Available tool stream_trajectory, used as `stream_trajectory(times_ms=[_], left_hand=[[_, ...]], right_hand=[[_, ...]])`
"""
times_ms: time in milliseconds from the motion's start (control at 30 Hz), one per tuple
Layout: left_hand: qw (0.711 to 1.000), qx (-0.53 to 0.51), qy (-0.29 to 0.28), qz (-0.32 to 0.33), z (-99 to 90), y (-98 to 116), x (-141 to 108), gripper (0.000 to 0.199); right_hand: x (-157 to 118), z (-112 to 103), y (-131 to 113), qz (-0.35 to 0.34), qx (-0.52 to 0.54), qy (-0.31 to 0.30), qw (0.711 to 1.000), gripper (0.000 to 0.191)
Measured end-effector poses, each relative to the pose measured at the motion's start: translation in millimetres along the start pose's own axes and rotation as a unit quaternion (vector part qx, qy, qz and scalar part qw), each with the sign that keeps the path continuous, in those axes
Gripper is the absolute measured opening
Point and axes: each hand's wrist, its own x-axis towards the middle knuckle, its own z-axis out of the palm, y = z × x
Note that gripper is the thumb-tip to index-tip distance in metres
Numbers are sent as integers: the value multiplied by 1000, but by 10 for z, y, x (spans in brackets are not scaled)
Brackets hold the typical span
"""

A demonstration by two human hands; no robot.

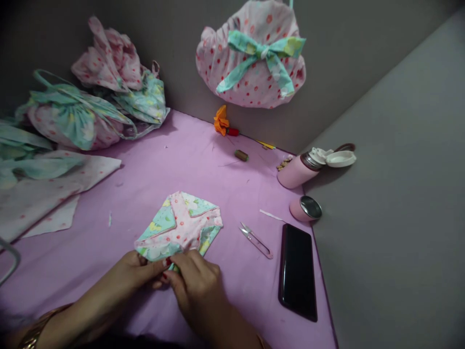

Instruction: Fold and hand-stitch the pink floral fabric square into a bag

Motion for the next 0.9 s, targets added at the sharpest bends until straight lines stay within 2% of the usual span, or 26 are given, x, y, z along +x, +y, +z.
stream_trajectory(times_ms=[167,300,400,533,633,733,833,900], left_hand=[[1000,17,-6,0,17,0,-8,15],[999,30,-19,1,10,7,-26,19],[999,50,-12,-7,-5,-1,-36,25],[997,80,-4,-6,1,0,-53,31],[996,88,-15,-5,20,17,-50,33],[996,83,-33,-16,20,18,-34,32],[996,89,3,-30,-3,2,-32,32],[995,82,39,-38,-20,-7,-42,31]], right_hand=[[-19,49,-1,35,25,-16,999,11],[-28,66,-3,30,0,-24,999,14],[-21,35,-33,22,-8,-6,1000,18],[-10,-44,-73,13,109,19,994,17],[-4,-51,-56,89,274,34,957,14],[1,-4,-5,184,429,58,883,8],[-4,32,46,223,508,61,830,8],[-12,30,65,238,519,75,818,12]])
